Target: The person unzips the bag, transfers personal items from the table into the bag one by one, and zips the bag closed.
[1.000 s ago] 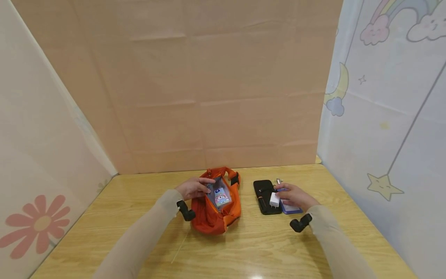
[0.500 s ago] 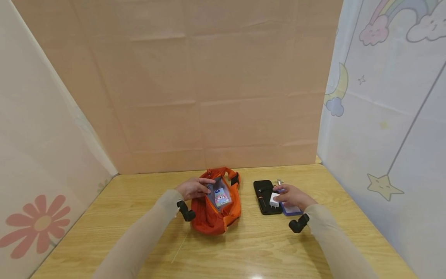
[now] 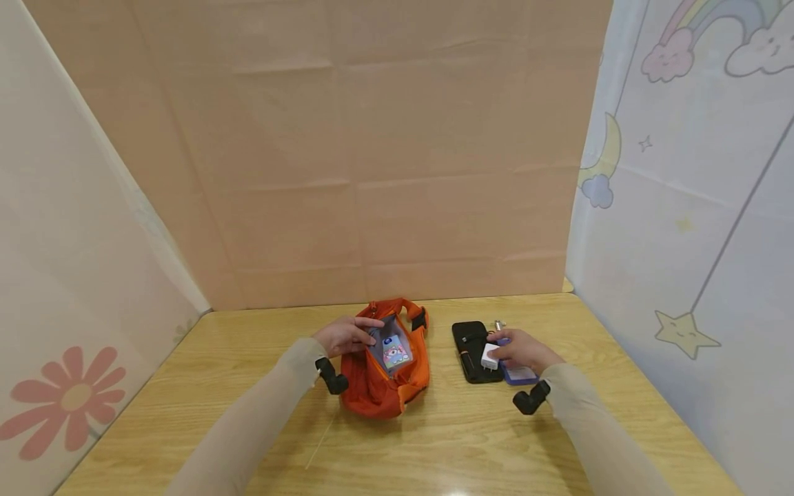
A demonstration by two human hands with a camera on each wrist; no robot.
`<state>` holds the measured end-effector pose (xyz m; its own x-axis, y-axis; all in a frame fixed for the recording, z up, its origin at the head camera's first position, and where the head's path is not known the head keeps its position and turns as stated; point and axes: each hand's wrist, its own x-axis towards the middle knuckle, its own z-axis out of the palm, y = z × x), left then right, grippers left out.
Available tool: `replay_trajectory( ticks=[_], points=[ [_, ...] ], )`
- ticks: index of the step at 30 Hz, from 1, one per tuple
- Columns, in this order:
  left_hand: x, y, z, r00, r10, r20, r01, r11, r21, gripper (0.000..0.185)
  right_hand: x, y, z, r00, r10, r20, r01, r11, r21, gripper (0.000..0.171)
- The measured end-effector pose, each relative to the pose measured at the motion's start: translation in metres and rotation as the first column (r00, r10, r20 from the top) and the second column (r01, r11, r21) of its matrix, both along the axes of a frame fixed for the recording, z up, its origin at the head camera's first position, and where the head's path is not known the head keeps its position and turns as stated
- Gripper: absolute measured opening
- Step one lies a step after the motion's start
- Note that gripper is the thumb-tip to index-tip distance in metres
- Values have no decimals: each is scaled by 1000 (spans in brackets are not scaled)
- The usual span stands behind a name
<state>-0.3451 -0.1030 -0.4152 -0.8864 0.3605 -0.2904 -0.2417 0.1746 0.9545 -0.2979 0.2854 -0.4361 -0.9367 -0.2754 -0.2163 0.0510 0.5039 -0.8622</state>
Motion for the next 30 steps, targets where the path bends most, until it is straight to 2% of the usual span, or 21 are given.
replay_trajectory(
  ticks=[3,10,19,24,30],
  points=[
    [0,0,0,1000,-3,3,3,1000,5,48,1,0,1,1000,-17,-1,17,1000,1,56],
    [-4,0,-3,1000,11,19,-11,1000,10,46,4,5,2,1000,4,0,-4,999,-38,61],
    [-3,0,-2,1000,4,6,-4,1000,-1,47,0,13,1,1000,6,-23,-10,981,-192,60],
    [-1,0,1,1000,-10,-9,10,1000,-7,47,1,12,7,999,36,-39,-42,984,-173,62],
    [-1,1,0,1000,-14,-10,14,1000,-6,47,1,7,13,999,25,-35,-31,983,-180,64]
  ],
)
